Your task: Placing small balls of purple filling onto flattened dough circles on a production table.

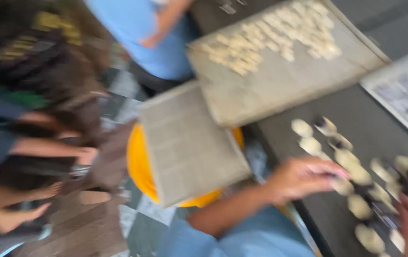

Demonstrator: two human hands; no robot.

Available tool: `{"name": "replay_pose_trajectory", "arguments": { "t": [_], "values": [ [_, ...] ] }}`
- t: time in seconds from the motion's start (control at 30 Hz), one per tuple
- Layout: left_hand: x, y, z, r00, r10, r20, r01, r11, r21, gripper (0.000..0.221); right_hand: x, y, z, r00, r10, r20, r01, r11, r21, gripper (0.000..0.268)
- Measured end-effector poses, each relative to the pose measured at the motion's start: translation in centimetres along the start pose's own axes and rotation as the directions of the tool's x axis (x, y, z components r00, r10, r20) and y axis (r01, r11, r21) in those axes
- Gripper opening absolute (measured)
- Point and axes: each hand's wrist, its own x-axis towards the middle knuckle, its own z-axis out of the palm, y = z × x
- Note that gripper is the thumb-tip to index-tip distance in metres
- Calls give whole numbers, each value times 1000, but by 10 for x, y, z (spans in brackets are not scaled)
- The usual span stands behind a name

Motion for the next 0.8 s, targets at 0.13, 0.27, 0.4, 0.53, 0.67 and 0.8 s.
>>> {"name": "replay_pose_trajectory", "arguments": {
  "t": [0.13, 0.27, 0.4, 0.53, 0.67, 0.8],
  "values": [
    [-1, 40, -31, 995, 26, -94, -35, 995, -96, 26, -23, -265, 0, 953, 3, -302, -80, 966, -245, 18],
    [12, 55, -78, 928, 15, -373, 97, 955, 281, 31, -6, -266, -6, 961, -157, -226, 81, 946, -313, 11],
    [34, 57, -98, 950, 245, -194, -49, 729, 682, 19, 25, -273, 4, 952, -290, -102, 217, 869, -445, 4],
    [53, 31, -93, 965, 262, -24, -176, 709, 683, 21, 48, -278, 14, 933, -359, -37, 295, 817, -495, 4],
    [56, 10, -99, 965, 239, 110, -189, 343, 920, 17, 54, -265, 26, 926, -377, 7, 324, 785, -528, 8],
    [80, 5, -100, 970, 229, 86, -136, 214, 967, 34, 50, -256, 40, 933, -355, 65, 317, 721, -616, 2]
  ]
}}
